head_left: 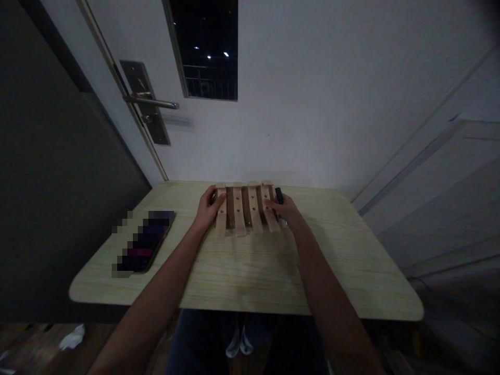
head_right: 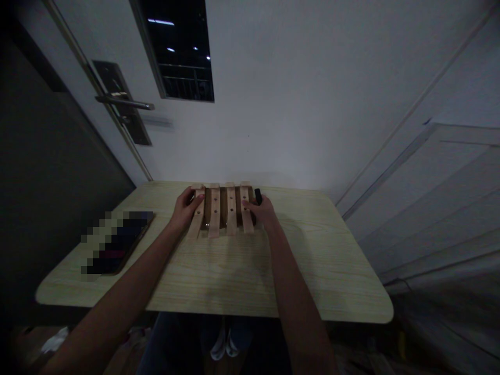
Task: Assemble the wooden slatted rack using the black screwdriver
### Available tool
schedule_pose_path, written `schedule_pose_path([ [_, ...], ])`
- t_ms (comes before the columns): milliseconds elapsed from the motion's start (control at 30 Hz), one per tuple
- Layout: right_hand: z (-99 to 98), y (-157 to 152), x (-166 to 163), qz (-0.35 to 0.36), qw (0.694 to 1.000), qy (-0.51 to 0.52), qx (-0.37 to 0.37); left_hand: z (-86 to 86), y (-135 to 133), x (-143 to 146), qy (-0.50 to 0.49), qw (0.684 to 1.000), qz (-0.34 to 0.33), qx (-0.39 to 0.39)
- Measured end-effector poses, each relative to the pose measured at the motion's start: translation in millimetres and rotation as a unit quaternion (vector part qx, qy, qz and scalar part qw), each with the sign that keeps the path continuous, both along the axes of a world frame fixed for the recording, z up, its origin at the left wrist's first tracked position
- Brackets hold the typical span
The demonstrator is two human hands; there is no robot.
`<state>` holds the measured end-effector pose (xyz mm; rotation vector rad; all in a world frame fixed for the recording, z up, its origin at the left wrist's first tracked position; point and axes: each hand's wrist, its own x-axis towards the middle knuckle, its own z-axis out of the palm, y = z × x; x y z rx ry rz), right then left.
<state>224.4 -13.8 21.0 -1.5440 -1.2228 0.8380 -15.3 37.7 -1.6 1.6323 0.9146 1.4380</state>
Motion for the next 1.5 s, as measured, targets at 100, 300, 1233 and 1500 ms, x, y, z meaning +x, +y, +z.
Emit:
schedule_pose_path([
  [100,0.1,0,-2,0.008,0.998,0.064,0.005,-0.1,0,1,-0.025,1.000,-0.004,-0.003],
  [300,-7.2,8,-11,-0.026,0.981,0.166,0.101,-5.2,-1,4,-0.092,0.987,-0.001,-0.132],
  [1233,-0.5,-5,-16,-0.113,0.965,-0.173,0.163,-9.4,4,3,-0.057,0.995,0.009,-0.086],
  [1500,2.9,-10,-54,-0.007,0.911,-0.388,0.142,-12.4,12,0,-0.065,0.994,0.014,-0.090],
])
